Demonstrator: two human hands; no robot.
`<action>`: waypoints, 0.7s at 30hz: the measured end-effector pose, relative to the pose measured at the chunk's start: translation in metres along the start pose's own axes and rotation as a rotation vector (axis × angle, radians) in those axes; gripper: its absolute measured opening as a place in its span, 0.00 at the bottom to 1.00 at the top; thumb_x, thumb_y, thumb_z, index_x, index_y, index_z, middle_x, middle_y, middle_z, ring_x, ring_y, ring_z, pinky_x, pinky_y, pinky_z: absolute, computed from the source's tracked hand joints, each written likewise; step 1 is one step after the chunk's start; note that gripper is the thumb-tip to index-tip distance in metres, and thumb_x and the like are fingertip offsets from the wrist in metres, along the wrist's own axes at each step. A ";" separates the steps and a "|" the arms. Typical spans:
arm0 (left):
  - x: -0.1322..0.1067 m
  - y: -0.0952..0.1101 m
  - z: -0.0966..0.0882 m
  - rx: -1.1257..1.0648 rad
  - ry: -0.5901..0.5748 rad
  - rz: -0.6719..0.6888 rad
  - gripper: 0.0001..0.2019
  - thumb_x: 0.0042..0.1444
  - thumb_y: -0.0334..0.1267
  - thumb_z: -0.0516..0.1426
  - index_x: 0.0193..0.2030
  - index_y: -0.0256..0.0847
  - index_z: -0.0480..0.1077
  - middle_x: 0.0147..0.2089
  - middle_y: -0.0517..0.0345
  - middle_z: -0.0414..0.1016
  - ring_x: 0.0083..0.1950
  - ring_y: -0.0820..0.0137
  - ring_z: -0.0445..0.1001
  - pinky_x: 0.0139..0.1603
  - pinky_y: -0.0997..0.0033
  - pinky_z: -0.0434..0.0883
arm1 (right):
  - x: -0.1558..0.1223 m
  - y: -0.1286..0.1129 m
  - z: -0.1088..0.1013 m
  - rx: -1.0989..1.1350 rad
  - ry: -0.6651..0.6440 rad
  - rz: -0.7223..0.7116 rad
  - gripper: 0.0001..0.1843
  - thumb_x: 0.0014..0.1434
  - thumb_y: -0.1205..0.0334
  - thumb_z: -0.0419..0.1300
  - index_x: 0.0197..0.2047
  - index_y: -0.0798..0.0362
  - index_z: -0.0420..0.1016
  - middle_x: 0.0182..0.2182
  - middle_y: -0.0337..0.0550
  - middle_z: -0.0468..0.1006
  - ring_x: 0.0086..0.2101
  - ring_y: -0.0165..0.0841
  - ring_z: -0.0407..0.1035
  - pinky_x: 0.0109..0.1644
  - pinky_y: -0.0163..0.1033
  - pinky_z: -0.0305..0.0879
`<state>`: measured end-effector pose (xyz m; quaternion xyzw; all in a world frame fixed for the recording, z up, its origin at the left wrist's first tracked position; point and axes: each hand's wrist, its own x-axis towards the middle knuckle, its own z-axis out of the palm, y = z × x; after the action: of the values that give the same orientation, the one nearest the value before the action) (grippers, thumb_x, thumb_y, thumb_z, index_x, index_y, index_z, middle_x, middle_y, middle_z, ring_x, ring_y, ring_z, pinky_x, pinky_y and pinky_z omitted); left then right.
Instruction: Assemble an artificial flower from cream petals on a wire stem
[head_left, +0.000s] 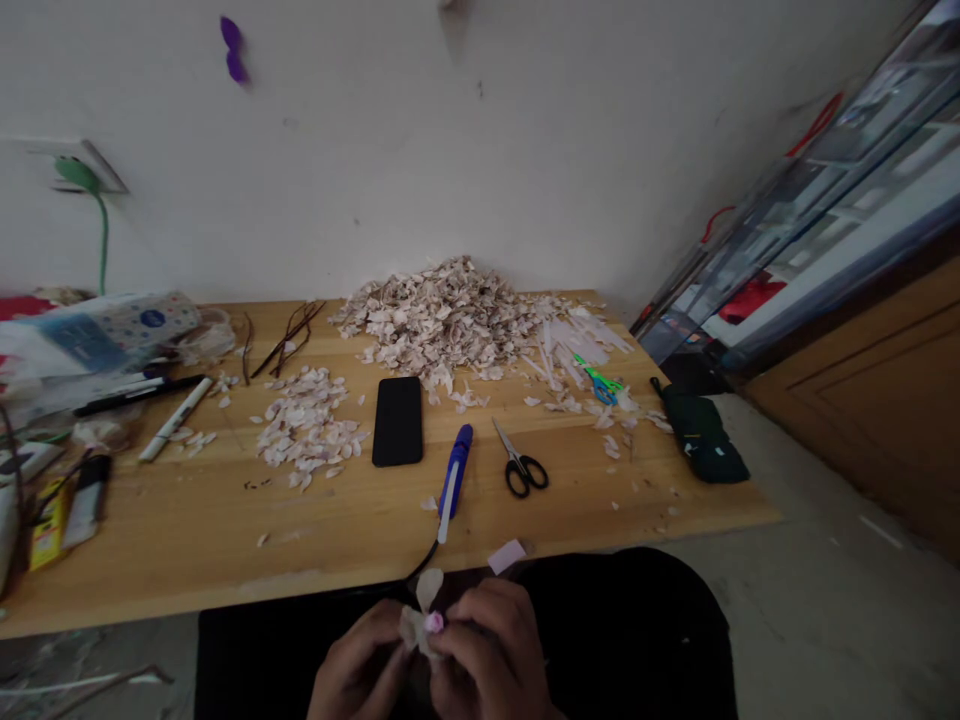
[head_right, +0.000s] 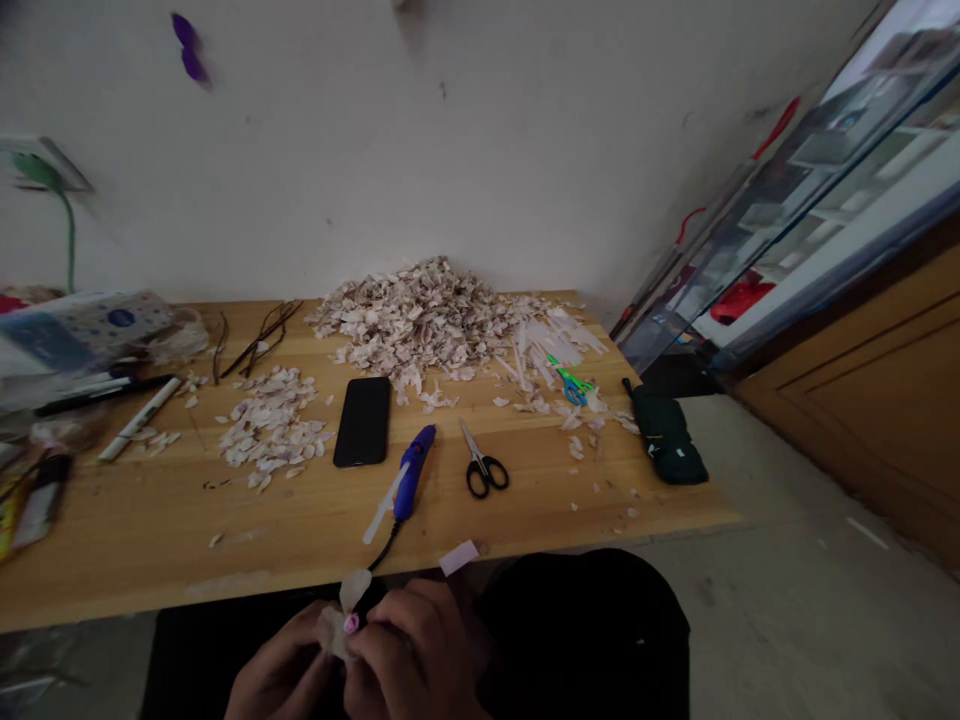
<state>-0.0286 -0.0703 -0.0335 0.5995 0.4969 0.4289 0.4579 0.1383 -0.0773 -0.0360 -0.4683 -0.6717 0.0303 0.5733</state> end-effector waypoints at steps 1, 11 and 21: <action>0.000 0.000 0.000 -0.007 0.000 -0.003 0.07 0.60 0.36 0.65 0.36 0.53 0.86 0.31 0.58 0.86 0.32 0.62 0.84 0.36 0.72 0.80 | 0.000 0.001 0.000 -0.001 0.008 -0.006 0.08 0.64 0.73 0.59 0.43 0.53 0.76 0.36 0.44 0.75 0.37 0.35 0.72 0.41 0.41 0.76; -0.002 -0.008 0.001 -0.194 0.091 -0.232 0.06 0.57 0.44 0.69 0.32 0.47 0.84 0.30 0.57 0.84 0.33 0.64 0.81 0.38 0.72 0.79 | 0.003 -0.001 -0.007 0.016 -0.005 0.030 0.10 0.64 0.69 0.64 0.49 0.53 0.74 0.40 0.46 0.75 0.41 0.37 0.74 0.44 0.42 0.77; 0.016 -0.002 -0.005 -0.626 0.471 -0.479 0.18 0.42 0.48 0.77 0.35 0.40 0.82 0.23 0.63 0.77 0.17 0.75 0.67 0.15 0.77 0.70 | 0.005 0.062 0.045 0.120 0.056 0.769 0.29 0.61 0.48 0.65 0.60 0.52 0.67 0.49 0.52 0.79 0.46 0.43 0.77 0.48 0.46 0.77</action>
<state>-0.0317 -0.0537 -0.0333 0.1868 0.5586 0.5651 0.5777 0.1395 -0.0173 -0.0832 -0.6521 -0.4281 0.2696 0.5646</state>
